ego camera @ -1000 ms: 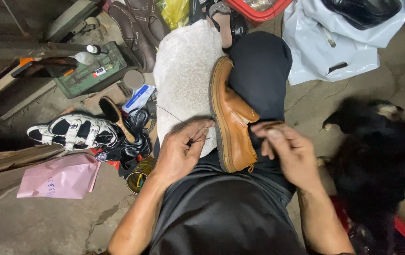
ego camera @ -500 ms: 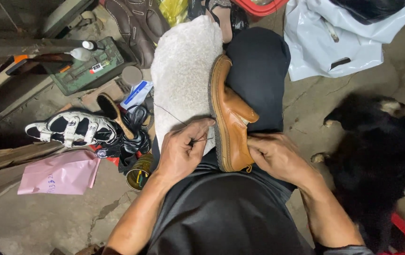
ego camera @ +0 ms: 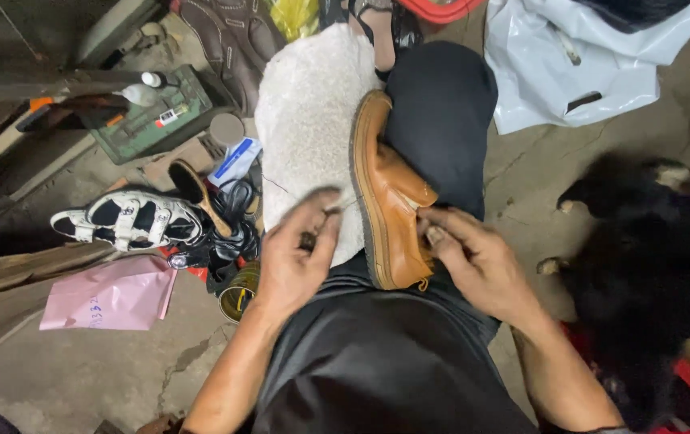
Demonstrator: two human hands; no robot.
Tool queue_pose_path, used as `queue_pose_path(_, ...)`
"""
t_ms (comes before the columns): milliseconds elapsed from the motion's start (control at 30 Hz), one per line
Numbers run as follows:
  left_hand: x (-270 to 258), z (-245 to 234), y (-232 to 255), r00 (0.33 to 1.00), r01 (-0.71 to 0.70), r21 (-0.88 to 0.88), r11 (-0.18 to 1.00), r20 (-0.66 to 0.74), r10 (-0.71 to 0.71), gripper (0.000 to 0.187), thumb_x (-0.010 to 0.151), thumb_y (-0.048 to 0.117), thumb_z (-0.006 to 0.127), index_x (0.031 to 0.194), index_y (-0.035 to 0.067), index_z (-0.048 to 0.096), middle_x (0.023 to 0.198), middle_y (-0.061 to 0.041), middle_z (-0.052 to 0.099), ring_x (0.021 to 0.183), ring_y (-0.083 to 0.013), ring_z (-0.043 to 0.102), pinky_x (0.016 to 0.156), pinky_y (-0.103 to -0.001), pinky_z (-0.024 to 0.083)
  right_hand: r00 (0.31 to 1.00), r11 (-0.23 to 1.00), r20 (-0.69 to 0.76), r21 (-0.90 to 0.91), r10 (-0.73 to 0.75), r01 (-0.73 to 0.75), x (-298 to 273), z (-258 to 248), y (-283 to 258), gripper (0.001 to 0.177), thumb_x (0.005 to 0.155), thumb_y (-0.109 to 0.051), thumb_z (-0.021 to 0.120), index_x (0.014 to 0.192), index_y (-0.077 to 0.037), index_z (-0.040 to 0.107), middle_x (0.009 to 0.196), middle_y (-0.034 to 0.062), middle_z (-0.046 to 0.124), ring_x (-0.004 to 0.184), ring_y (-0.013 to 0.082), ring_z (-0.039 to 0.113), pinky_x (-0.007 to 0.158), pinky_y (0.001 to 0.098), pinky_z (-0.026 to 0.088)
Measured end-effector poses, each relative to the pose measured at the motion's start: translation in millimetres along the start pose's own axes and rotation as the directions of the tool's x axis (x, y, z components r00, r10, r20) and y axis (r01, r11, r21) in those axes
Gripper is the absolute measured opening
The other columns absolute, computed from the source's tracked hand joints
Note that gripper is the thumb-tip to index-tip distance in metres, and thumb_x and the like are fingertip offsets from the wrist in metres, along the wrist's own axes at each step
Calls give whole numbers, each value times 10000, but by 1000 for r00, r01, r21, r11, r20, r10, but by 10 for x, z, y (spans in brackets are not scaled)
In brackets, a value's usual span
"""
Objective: Hand-sewing the sole of a brown leather shoe using a needle and thread in a workshop environment.
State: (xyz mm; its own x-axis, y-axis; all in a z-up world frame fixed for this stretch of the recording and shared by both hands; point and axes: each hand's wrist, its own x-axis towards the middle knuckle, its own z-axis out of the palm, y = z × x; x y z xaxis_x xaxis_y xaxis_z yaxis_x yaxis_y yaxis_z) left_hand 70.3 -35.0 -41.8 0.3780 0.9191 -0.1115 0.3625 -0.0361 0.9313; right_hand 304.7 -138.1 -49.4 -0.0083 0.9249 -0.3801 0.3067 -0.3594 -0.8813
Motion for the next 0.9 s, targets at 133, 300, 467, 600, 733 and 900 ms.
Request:
queue_pose_path(133,-118,-152,-54,997,-74,45,996,1,74,306,925,-37,648,1227,10,674,1085,-233,656,970,-405,682,816,-505,558,988,980,-102,176,116,-97,134,216,57,253,924,-179,748,1090,11,760,754,128,729,716,158,621,616,353,549)
queue_pose_path(300,-169,-301,194,996,-86,134,987,48,80,312,1022,31,571,1313,53,682,1051,-191,676,871,-329,693,738,-420,568,980,970,-114,200,161,-136,341,328,-159,270,882,-219,818,959,32,753,704,141,713,673,177,608,565,348,529)
queue_pose_path(467,-61,-405,554,972,-133,293,947,226,66,408,1041,83,561,1444,21,554,937,-197,681,685,-319,694,594,-461,620,973,954,-134,261,186,-146,409,341,-415,296,884,-211,813,861,70,725,660,143,664,674,174,596,567,327,521)
queue_pose_path(600,-95,-355,413,943,-220,345,912,314,108,347,1021,92,564,1357,58,646,942,-140,677,660,-323,704,528,-439,599,965,940,-124,283,230,-188,340,364,-180,282,886,-205,816,852,63,738,662,133,685,648,177,599,563,329,526)
queue_pose_path(733,-70,-290,392,950,-252,415,874,280,141,265,996,138,630,1237,156,741,913,-68,706,684,-322,732,557,-419,597,964,940,-118,278,239,-199,320,379,-70,280,894,-200,810,840,65,739,653,146,677,652,180,599,549,342,524)
queue_pose_path(900,-100,-313,372,957,-238,446,863,261,129,263,980,107,636,1196,180,768,904,-63,714,638,-285,733,554,-401,611,961,932,-111,296,252,-210,303,431,89,258,893,-193,816,866,55,752,694,142,699,699,179,616,602,351,553)
